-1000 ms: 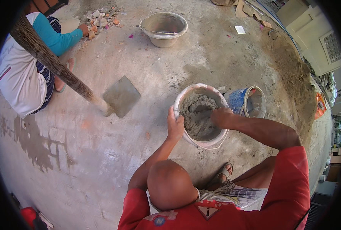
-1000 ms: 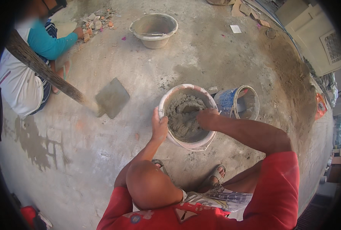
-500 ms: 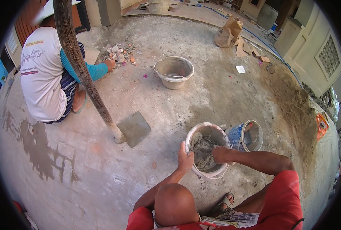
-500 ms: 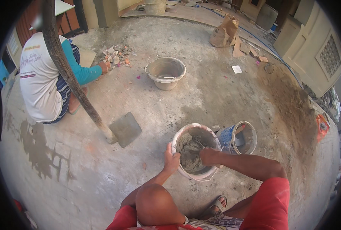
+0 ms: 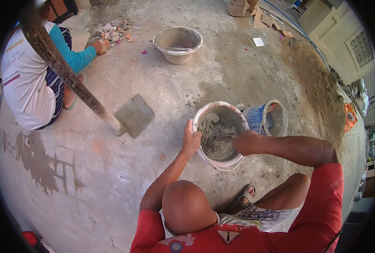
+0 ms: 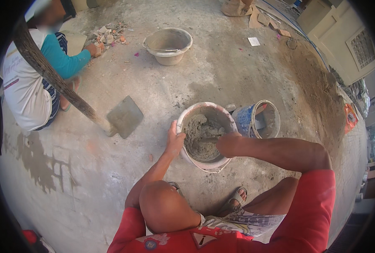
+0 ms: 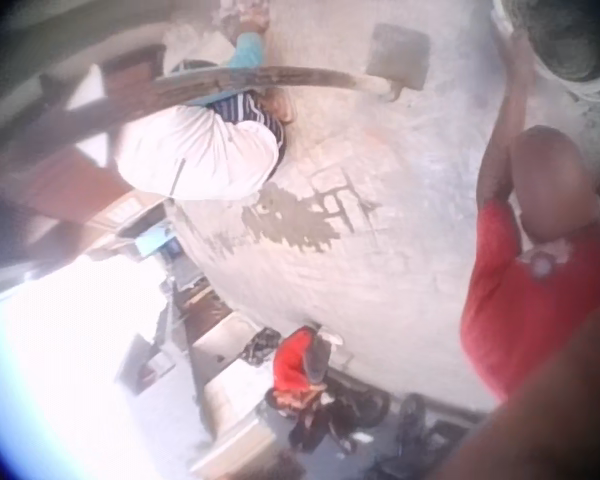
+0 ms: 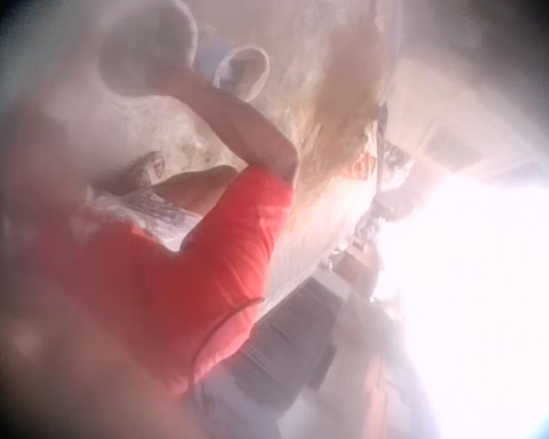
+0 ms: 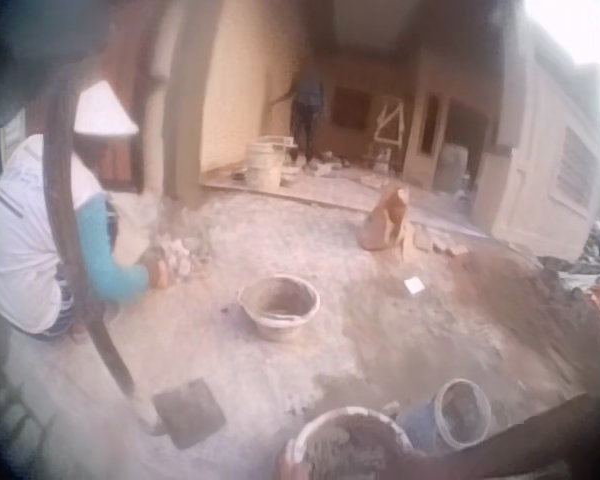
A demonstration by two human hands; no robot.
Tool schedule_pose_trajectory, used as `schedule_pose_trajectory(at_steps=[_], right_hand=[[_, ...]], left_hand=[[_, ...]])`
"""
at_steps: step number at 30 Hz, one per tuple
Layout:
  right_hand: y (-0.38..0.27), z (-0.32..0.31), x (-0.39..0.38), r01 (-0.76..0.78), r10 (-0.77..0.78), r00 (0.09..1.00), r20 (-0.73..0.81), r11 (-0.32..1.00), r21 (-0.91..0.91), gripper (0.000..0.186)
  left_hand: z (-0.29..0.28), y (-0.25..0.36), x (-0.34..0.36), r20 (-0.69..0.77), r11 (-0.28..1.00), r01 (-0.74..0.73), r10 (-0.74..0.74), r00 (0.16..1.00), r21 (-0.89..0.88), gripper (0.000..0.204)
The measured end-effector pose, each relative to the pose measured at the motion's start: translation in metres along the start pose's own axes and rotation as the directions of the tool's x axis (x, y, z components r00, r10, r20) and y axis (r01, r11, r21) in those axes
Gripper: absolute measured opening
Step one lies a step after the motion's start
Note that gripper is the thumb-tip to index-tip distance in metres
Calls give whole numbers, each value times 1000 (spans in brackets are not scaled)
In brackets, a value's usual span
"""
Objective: The person mixes cement in a bucket using a trowel, then carries the bucket to a construction site. They scoop cement from the bucket and apply it to a wall or ledge, smoothing it with the trowel.
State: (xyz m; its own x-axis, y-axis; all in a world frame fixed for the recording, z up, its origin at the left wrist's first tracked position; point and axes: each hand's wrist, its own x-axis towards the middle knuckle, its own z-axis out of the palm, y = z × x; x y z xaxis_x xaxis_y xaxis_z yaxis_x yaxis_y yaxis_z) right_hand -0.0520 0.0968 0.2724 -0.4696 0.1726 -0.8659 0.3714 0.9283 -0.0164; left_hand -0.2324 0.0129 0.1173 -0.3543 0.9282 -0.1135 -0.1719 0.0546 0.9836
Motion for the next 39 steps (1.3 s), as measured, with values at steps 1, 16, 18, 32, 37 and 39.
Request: schedule_pose_trajectory(at_steps=[1, 16, 18, 32, 37, 39], right_hand=[[2, 1, 8, -1, 4, 997, 82, 999, -41, 20], [44, -58, -21, -307, 307, 944, -124, 952, 20, 21], [49, -53, -9, -296, 300, 939, -168, 954, 46, 19], [39, -48, -48, -245, 243, 951, -189, 969, 12, 19], [36, -8, 23, -330, 320, 929, -185, 944, -26, 27], [40, 11, 35, -373, 388, 913, -127, 919, 128, 33]], left_hand=[[-1, 0, 1, 58, 998, 2, -5, 998, 59, 50], [4, 14, -7, 42, 997, 59, -58, 997, -41, 48], [15, 18, -6, 39, 999, 23, -25, 999, 37, 48], [24, 21, -1, 6, 992, 129, -129, 992, -11, 48], [67, 34, -27, -33, 976, -30, 38, 999, 216, 54], [72, 36, -39, -73, 981, 32, -18, 997, 193, 58]])
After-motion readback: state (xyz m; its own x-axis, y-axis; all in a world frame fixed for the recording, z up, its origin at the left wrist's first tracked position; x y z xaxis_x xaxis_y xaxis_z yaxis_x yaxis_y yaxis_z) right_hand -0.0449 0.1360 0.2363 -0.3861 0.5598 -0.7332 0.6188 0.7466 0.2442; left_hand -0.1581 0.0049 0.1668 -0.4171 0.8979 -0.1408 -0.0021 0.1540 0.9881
